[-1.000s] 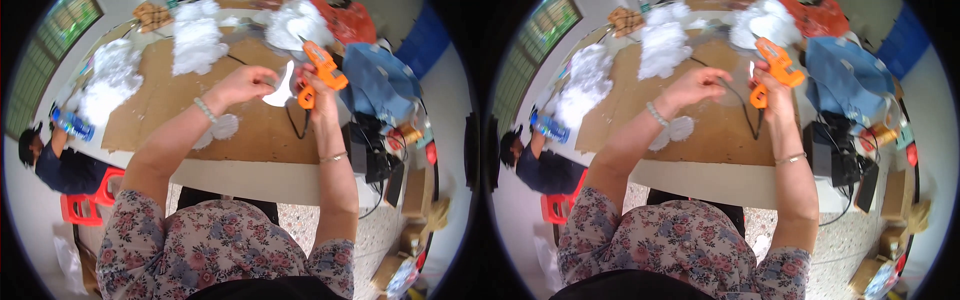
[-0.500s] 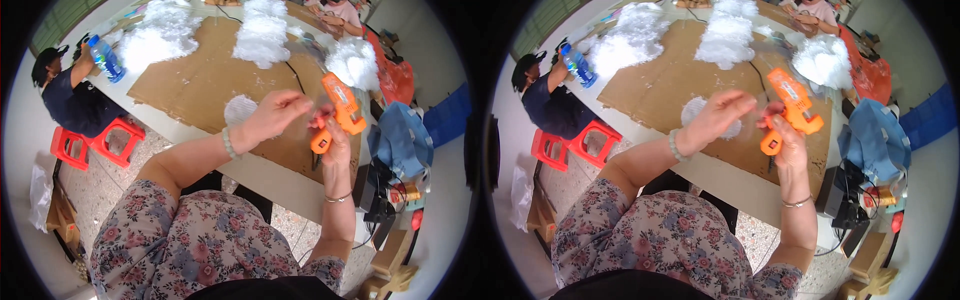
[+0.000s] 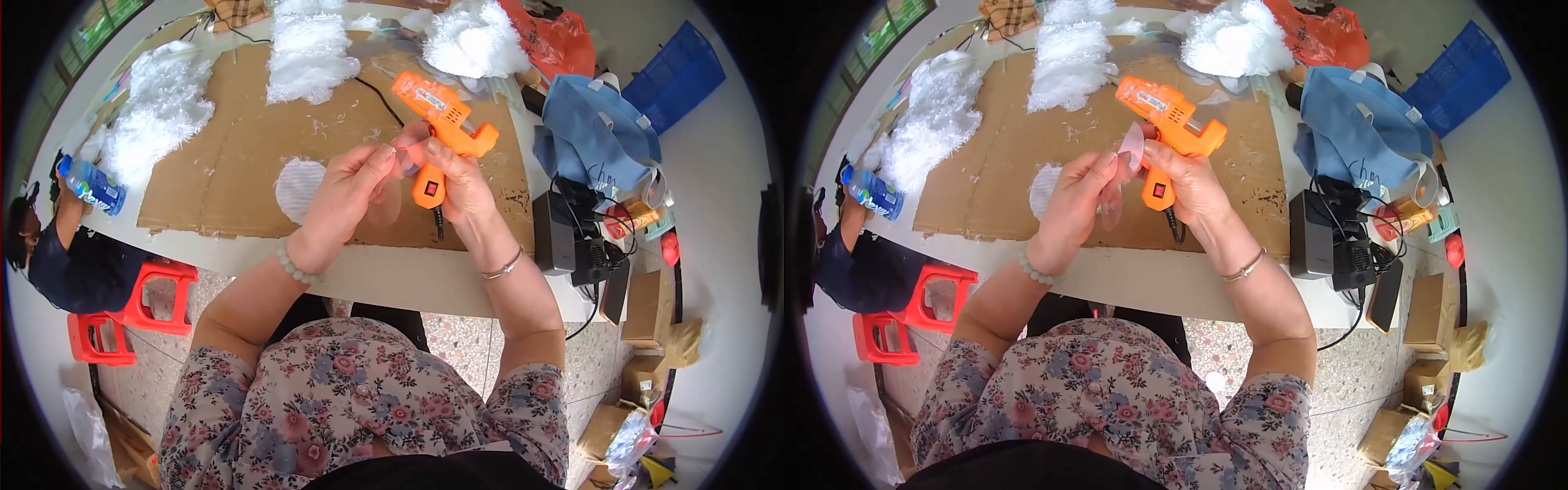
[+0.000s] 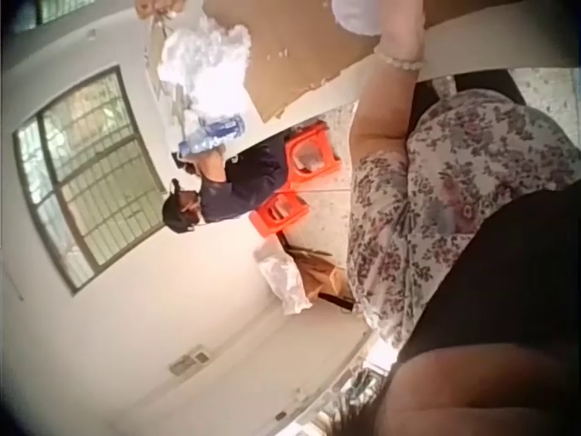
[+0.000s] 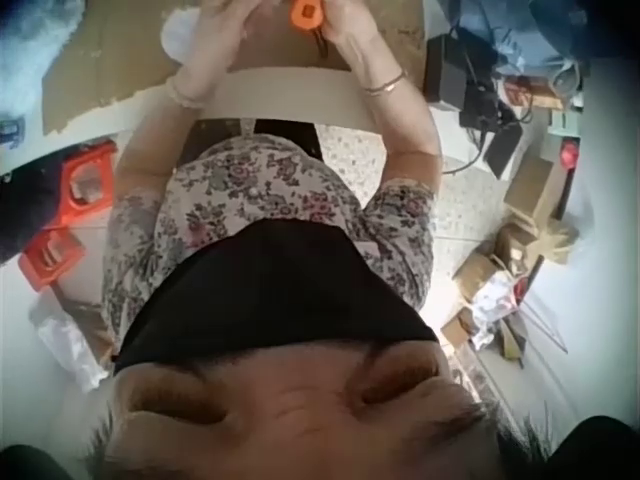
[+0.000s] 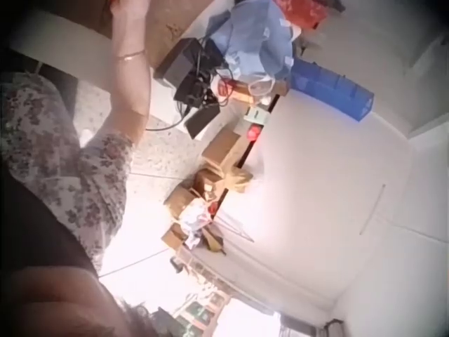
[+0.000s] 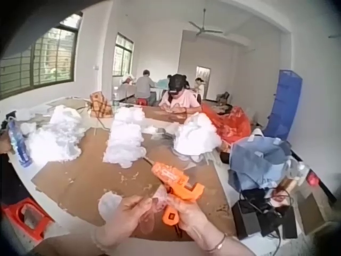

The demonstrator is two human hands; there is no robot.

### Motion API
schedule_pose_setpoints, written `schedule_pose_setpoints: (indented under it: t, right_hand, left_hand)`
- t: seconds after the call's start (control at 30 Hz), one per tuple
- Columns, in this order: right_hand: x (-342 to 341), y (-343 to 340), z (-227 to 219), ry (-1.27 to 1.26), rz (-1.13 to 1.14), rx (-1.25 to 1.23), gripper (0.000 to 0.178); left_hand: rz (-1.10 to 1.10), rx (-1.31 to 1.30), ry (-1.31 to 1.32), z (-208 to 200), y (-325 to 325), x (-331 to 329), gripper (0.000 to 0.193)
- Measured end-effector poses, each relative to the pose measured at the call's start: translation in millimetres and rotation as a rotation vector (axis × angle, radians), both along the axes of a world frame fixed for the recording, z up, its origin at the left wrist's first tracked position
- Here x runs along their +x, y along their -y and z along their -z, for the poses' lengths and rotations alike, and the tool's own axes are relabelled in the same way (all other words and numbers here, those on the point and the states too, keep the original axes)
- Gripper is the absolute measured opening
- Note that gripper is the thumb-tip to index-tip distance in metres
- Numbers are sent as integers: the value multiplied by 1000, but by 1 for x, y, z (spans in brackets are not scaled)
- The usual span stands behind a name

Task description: Applying hot glue to a cardboard base and attaching white fiberfill stuffing to assemble a toy part.

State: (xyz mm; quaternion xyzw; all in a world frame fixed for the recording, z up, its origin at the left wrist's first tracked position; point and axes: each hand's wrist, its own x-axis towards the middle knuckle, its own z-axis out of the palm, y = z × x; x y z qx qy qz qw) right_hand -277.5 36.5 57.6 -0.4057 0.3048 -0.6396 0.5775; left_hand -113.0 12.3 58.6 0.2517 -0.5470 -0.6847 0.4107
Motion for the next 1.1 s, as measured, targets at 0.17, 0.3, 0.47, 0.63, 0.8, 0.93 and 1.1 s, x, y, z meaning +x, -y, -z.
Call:
schedule_pose_setpoints:
  t: [0.17,0.3,0.47,0.63,0.8,0.93,1.1]
  right_hand:
    - [-4,0,3,72,-68,-46,53]
    - [-4,4,6,10,-121,-75,53]
    - [2,4,6,6,-112,-87,56]
    - [0,-1,8,-141,-6,-47,53]
    - [11,1,0,-78,-104,-153,53]
    - [9,1,3,-131,-49,-89,48]
    - [8,-3,4,-147,49,-74,50]
  left_hand:
    - [-87,-46,64,-5,-6,-5,34]
    - [-113,-73,85,1,-3,3,35]
    - [-114,-119,170,2,-2,6,35]
    - [-124,-144,45,0,0,6,29]
    - [-133,-200,-51,12,4,6,29]
    - [-139,-174,62,10,3,10,28]
    - [-178,-356,207,4,-6,10,28]
